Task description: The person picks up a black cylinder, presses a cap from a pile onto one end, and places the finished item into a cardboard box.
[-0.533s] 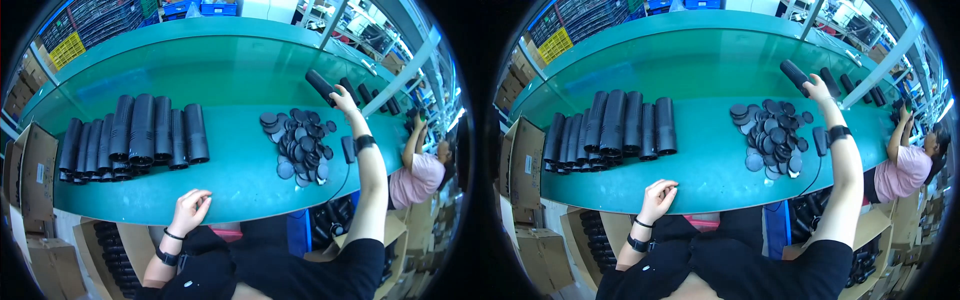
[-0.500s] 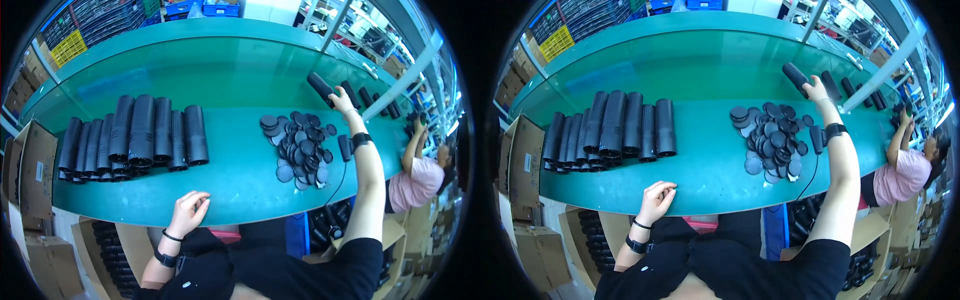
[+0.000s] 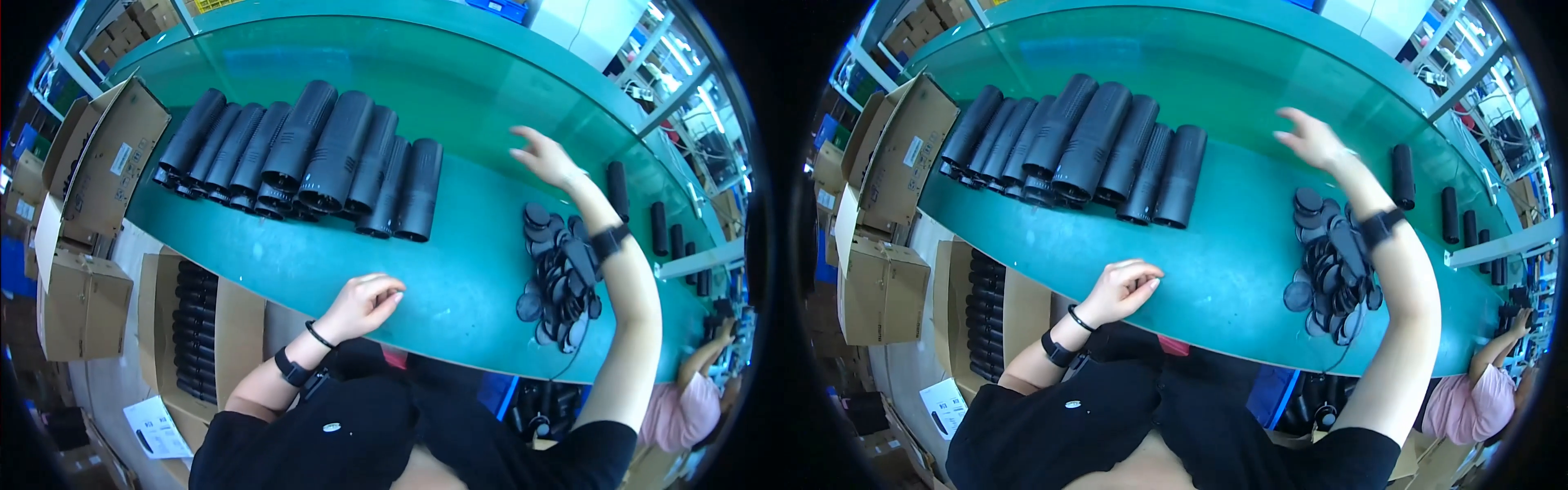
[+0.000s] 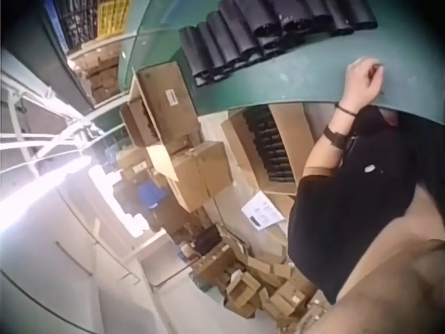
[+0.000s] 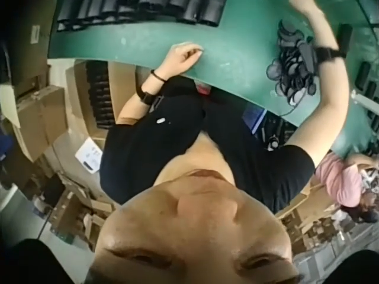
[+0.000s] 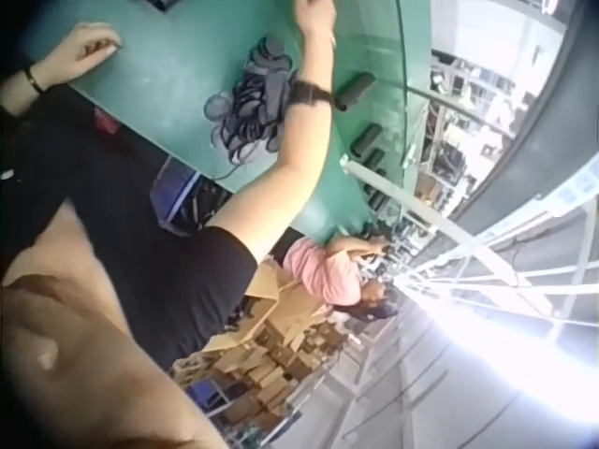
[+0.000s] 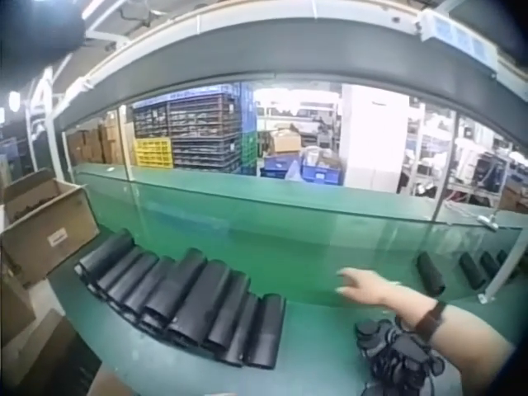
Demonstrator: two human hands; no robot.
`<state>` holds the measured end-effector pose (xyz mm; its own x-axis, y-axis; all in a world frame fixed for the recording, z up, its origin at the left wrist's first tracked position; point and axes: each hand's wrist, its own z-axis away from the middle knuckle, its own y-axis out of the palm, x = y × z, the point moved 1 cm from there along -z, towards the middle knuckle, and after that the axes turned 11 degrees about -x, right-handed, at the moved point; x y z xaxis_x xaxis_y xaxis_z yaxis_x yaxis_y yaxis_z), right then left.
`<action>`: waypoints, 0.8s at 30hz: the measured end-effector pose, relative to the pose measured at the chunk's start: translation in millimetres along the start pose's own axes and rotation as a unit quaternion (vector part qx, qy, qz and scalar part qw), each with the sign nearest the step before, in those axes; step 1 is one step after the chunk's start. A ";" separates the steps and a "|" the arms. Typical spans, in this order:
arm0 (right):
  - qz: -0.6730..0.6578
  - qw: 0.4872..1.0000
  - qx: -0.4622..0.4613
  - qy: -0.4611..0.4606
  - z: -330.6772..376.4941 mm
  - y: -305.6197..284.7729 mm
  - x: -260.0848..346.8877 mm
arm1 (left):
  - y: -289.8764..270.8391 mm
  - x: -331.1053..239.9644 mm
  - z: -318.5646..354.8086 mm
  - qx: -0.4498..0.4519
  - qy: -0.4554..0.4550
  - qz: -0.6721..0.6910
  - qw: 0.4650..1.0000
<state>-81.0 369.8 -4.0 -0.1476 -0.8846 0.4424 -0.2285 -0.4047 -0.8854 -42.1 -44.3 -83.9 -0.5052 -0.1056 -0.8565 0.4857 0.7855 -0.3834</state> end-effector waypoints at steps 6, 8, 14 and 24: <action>-0.198 0.949 0.164 0.182 -31.0 70.2 85.6 | 5.1 -0.2 0.6 -0.007 -0.007 0.024 1.000; -0.206 0.951 0.154 0.173 -24.7 77.0 79.4 | 6.8 -1.0 2.2 0.003 -0.003 0.038 0.999; -0.259 0.965 0.019 -0.029 56.3 21.7 136.3 | -3.4 -15.7 -1.4 -0.048 -0.043 0.126 0.990; -0.178 0.956 -0.137 -0.188 172.1 7.5 182.6 | 21.0 -44.7 -56.7 -0.150 0.064 0.132 0.978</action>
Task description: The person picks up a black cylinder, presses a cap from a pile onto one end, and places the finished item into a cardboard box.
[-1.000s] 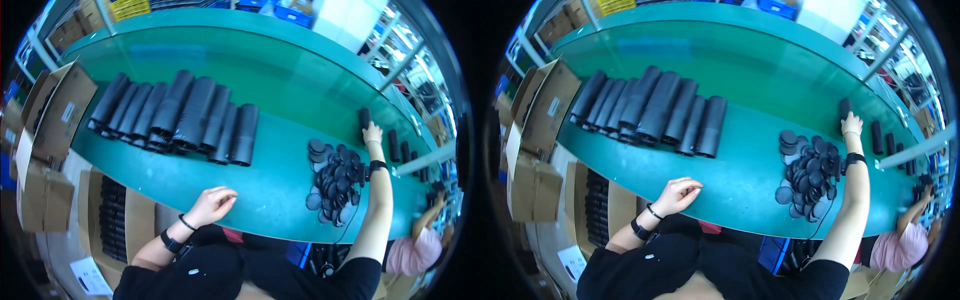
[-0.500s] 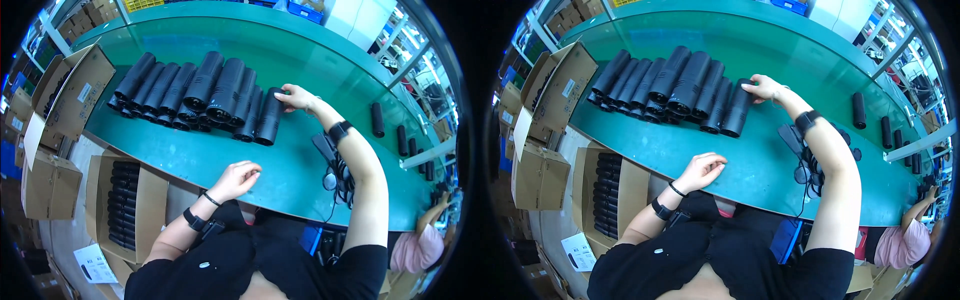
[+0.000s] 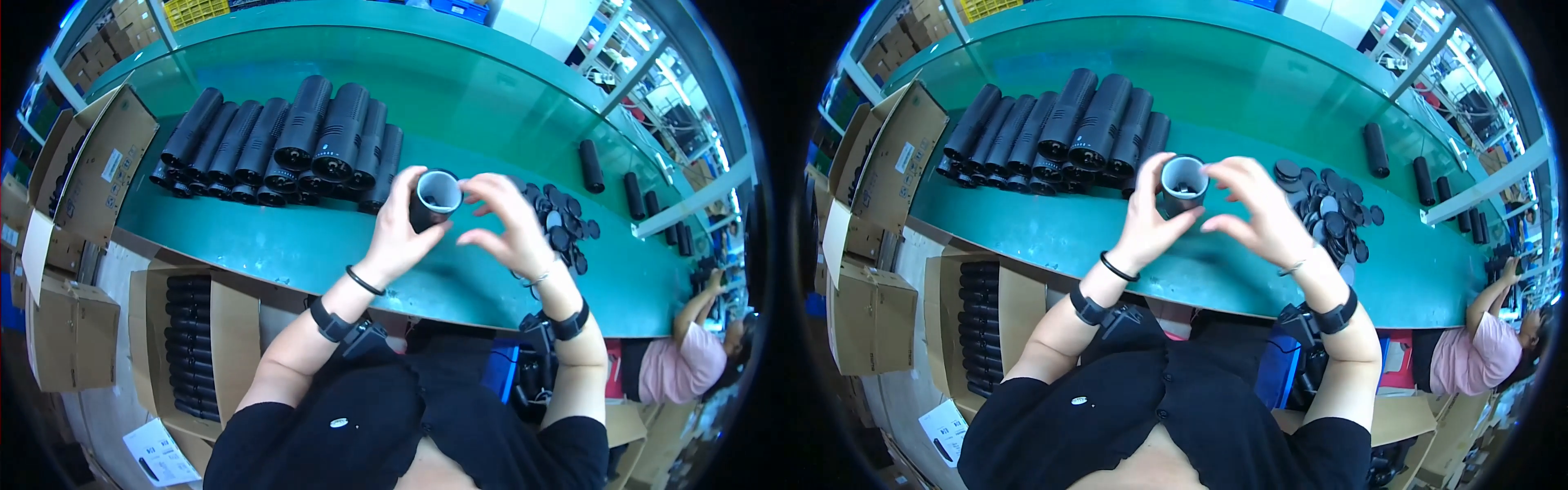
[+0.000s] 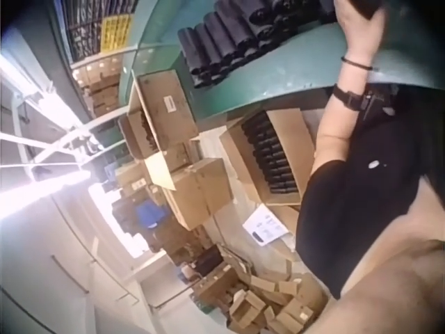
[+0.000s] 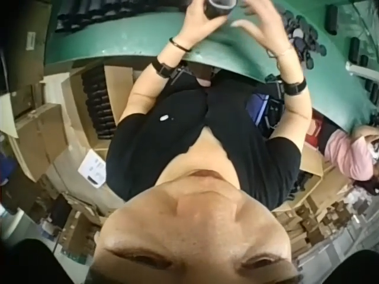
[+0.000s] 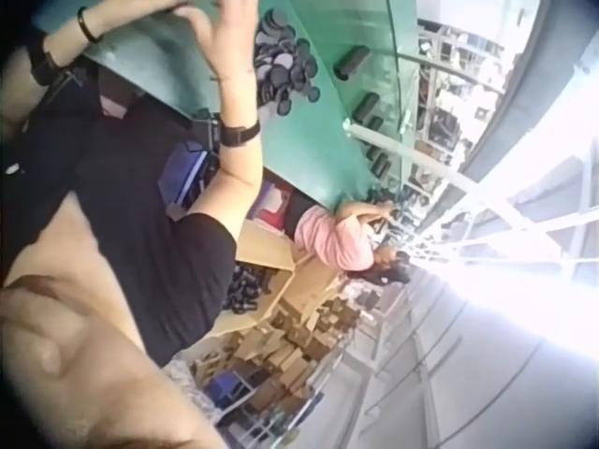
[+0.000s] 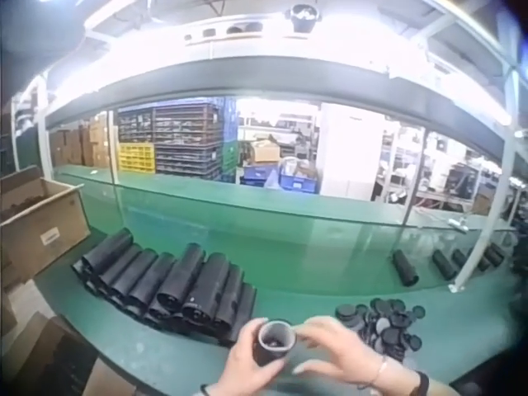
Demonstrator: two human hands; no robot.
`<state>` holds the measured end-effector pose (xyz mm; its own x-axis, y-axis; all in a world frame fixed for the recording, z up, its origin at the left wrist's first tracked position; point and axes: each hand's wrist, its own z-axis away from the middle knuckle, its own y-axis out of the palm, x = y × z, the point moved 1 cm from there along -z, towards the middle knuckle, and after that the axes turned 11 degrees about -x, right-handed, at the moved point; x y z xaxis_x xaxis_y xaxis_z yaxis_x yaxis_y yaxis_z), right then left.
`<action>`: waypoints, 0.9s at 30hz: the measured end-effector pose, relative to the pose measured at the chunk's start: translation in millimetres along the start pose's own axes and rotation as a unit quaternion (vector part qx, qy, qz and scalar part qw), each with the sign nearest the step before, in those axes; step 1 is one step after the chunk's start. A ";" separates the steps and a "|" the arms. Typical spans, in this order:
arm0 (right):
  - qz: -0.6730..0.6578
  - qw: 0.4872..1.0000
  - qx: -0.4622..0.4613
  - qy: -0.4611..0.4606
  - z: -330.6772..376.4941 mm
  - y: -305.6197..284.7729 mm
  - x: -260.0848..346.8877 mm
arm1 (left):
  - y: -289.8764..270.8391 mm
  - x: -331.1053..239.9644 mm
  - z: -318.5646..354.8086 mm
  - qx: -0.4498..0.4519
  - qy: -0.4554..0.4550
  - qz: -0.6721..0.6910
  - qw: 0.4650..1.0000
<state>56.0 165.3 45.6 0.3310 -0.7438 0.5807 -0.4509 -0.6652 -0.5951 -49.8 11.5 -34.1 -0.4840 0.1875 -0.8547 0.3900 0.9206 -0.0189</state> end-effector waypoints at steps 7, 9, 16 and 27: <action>0.052 0.994 -0.032 0.090 45.9 -43.6 -5.6 | -7.3 -4.6 -12.2 0.195 -0.072 0.089 0.974; 0.028 0.996 -0.029 0.075 39.6 -31.4 13.8 | -3.1 -8.3 -13.1 0.207 -0.033 0.072 0.975; 0.040 0.999 0.008 0.009 28.4 -6.9 5.0 | -6.2 -29.9 -11.6 0.132 0.180 -0.020 0.975; 0.057 0.998 -0.007 0.010 22.6 2.3 14.2 | -12.9 -37.0 -10.9 0.158 0.143 -0.042 0.976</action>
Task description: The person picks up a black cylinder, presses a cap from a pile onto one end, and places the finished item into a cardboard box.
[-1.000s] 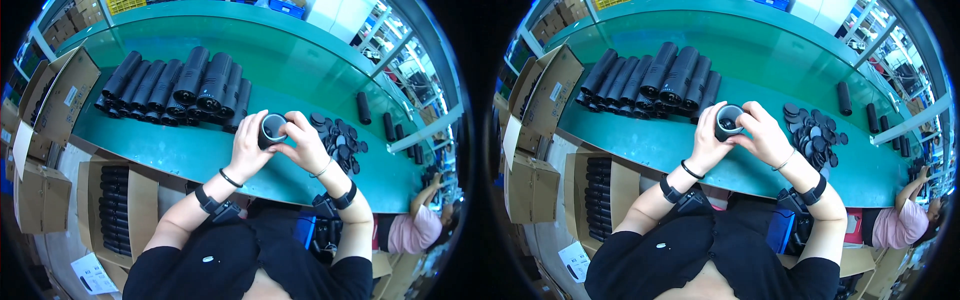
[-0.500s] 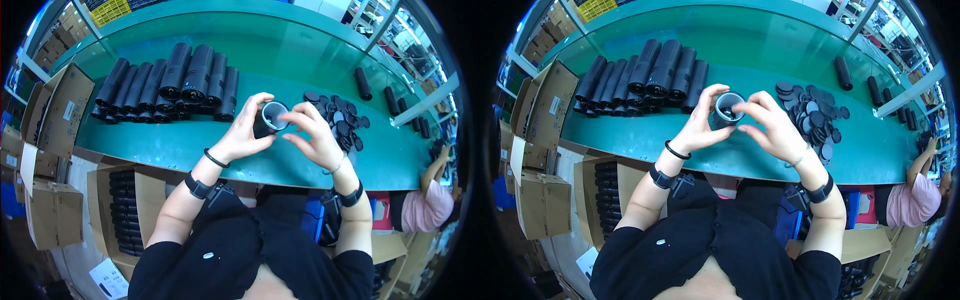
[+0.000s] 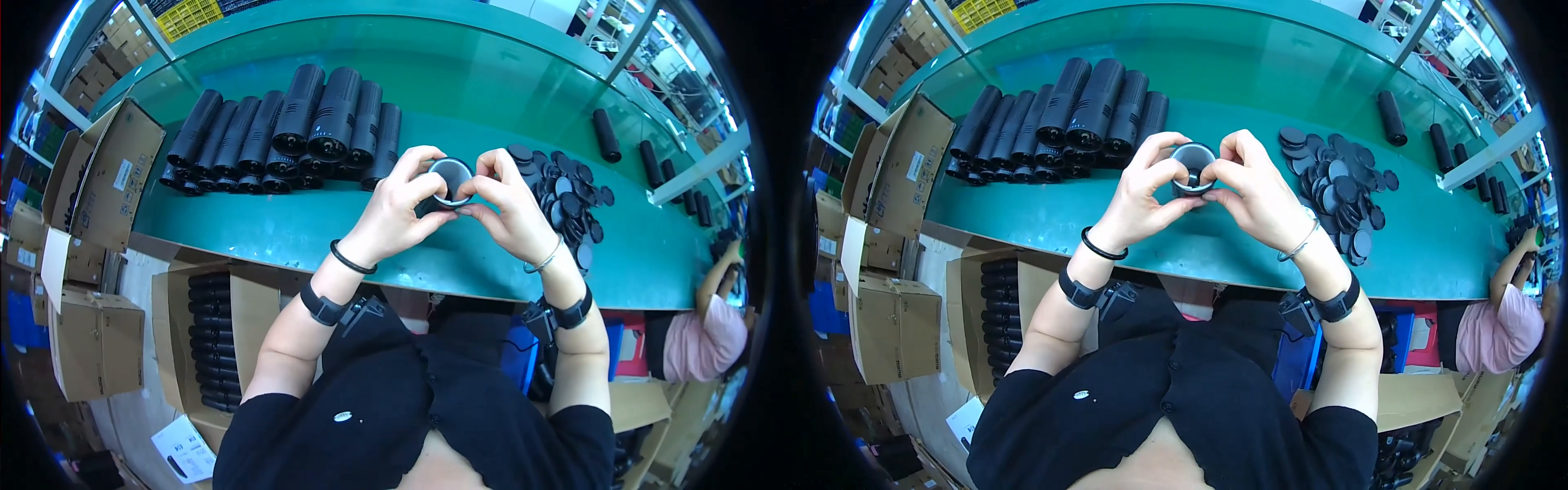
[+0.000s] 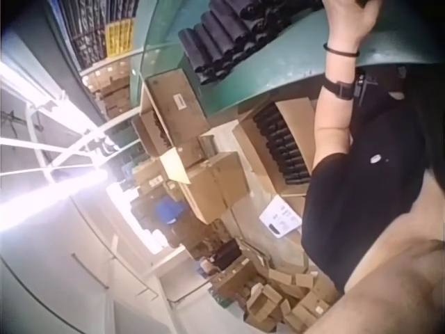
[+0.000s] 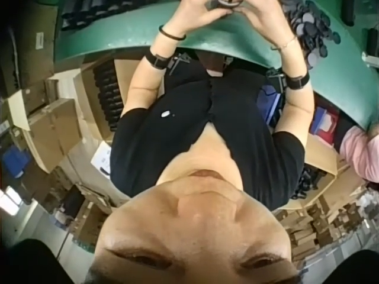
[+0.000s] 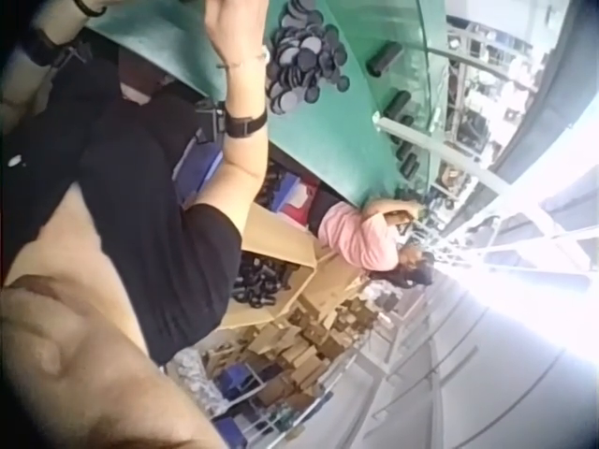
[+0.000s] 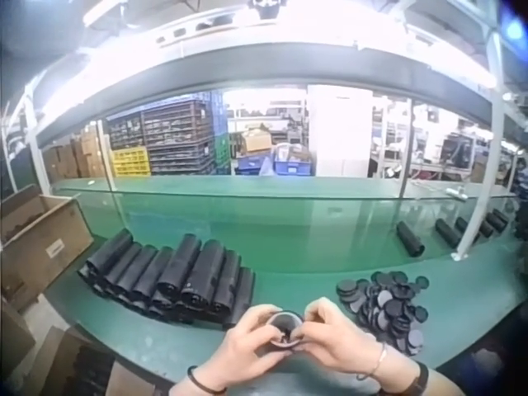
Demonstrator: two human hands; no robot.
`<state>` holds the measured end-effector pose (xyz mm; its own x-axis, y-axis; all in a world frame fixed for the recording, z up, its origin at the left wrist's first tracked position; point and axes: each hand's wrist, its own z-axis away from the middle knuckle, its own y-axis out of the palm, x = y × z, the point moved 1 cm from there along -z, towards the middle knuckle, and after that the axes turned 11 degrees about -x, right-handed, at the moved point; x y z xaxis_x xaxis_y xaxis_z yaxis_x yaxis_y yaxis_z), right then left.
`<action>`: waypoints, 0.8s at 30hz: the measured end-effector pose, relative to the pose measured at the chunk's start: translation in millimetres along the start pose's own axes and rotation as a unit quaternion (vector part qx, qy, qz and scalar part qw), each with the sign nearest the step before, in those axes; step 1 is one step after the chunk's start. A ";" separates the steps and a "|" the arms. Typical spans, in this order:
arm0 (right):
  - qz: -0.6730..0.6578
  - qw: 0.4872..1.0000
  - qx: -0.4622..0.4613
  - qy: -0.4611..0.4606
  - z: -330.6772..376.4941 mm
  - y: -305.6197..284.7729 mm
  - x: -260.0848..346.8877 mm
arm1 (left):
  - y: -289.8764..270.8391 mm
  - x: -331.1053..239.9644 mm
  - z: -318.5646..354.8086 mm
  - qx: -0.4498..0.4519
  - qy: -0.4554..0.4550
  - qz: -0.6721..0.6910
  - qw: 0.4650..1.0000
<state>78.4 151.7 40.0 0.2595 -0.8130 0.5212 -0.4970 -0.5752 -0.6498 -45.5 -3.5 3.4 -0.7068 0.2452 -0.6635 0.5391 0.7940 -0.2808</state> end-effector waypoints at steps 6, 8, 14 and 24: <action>0.033 0.999 -0.026 -0.019 3.1 3.3 -0.7 | -0.4 2.6 -4.3 0.012 0.034 -0.023 0.999; 0.000 1.000 -0.030 -0.009 0.8 6.8 -0.1 | -3.8 3.4 -4.6 0.007 0.034 -0.034 0.999; -0.010 0.999 -0.035 0.011 8.0 4.6 -4.8 | 3.5 3.3 -4.5 0.003 0.021 -0.014 1.000; 0.014 0.999 -0.029 -0.027 12.1 6.7 -1.7 | -1.5 -1.6 -4.5 0.023 0.054 -0.050 0.997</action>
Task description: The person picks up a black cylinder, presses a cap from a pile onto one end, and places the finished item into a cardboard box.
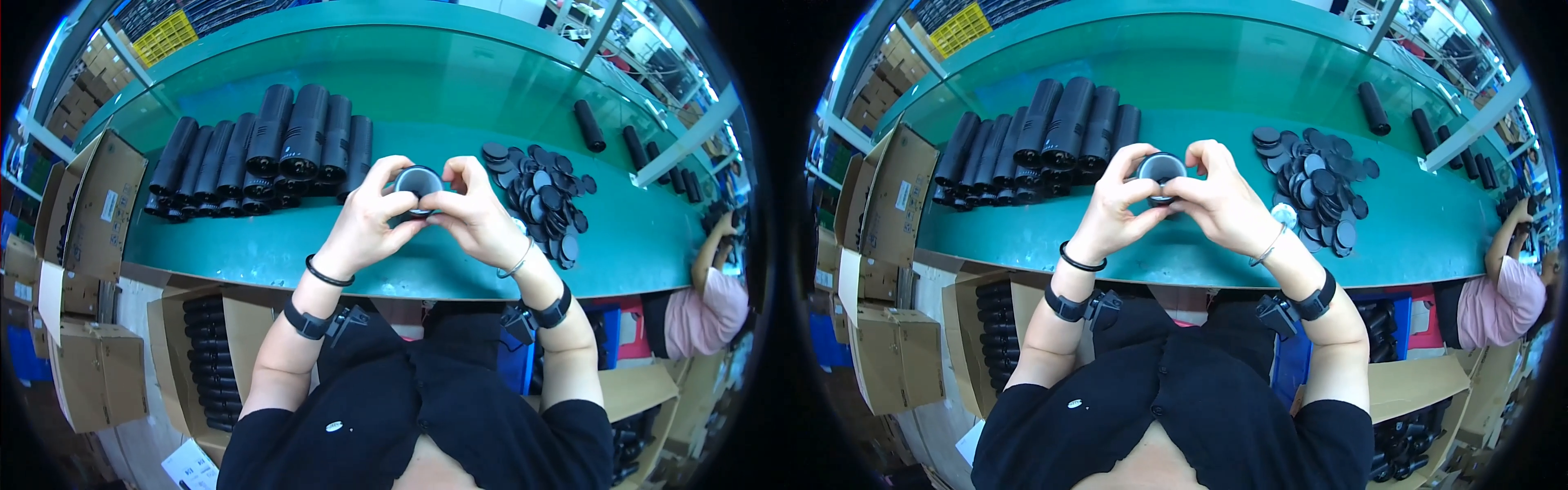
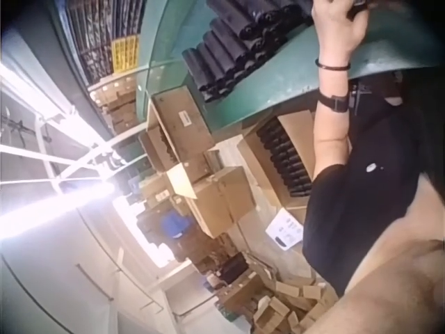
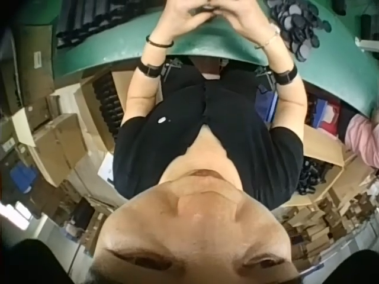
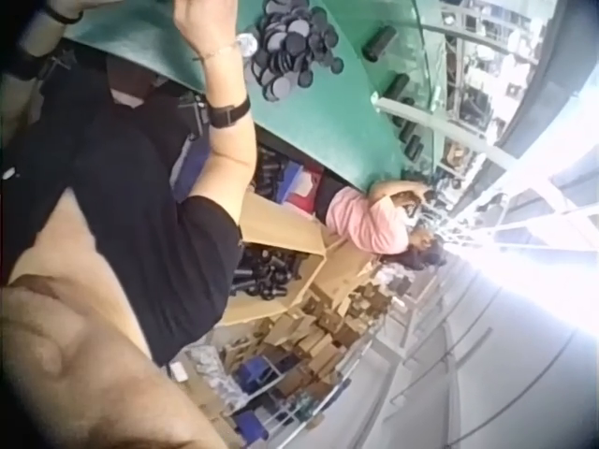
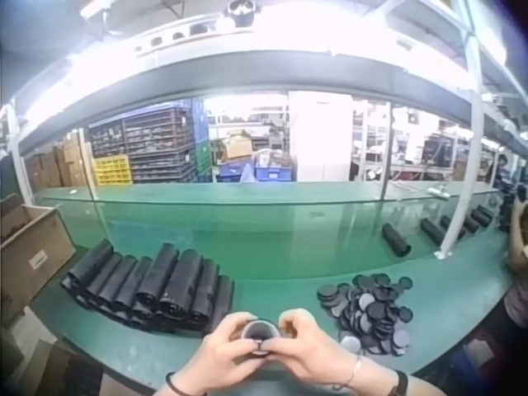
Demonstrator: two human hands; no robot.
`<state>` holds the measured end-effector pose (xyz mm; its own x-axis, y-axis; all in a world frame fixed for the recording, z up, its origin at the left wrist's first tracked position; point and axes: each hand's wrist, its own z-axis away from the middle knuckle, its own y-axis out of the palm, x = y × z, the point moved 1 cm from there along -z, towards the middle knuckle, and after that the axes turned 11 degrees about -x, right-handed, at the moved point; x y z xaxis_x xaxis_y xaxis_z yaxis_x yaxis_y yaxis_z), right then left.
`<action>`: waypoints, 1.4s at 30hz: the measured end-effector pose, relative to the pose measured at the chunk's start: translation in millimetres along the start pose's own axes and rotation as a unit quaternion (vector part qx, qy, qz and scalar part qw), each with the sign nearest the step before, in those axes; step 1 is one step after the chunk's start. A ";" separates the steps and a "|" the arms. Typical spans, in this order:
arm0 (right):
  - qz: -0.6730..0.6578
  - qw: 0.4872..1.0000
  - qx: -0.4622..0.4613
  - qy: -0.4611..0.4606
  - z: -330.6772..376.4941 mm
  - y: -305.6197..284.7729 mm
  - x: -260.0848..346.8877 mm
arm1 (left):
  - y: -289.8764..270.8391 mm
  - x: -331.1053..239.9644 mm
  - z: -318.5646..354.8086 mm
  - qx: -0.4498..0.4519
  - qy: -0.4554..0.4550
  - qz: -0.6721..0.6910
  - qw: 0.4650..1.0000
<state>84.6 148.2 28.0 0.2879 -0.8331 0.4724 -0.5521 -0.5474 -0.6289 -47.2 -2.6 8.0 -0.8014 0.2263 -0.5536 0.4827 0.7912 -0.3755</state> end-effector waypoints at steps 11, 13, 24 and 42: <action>0.367 0.882 0.155 0.251 -16.0 -28.3 -216.1 | 9.6 28.1 -1.4 -0.019 -0.247 0.272 0.930; 0.299 0.884 0.212 0.289 -18.1 -22.7 -236.5 | 12.4 32.5 0.2 -0.012 -0.259 0.323 0.910; 0.228 0.941 0.158 0.195 2.3 -21.5 -224.3 | 22.4 20.4 4.1 -0.048 -0.241 0.236 0.940; -0.702 0.635 -0.173 0.271 43.3 -7.7 -66.8 | 29.9 13.5 9.2 0.001 -0.231 0.258 0.938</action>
<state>103.5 204.6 -25.5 0.4270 0.6584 0.6199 -0.2147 -0.5921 0.7767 -40.3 18.9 -17.5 -0.2223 0.3086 -0.9248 0.7657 0.6425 0.0304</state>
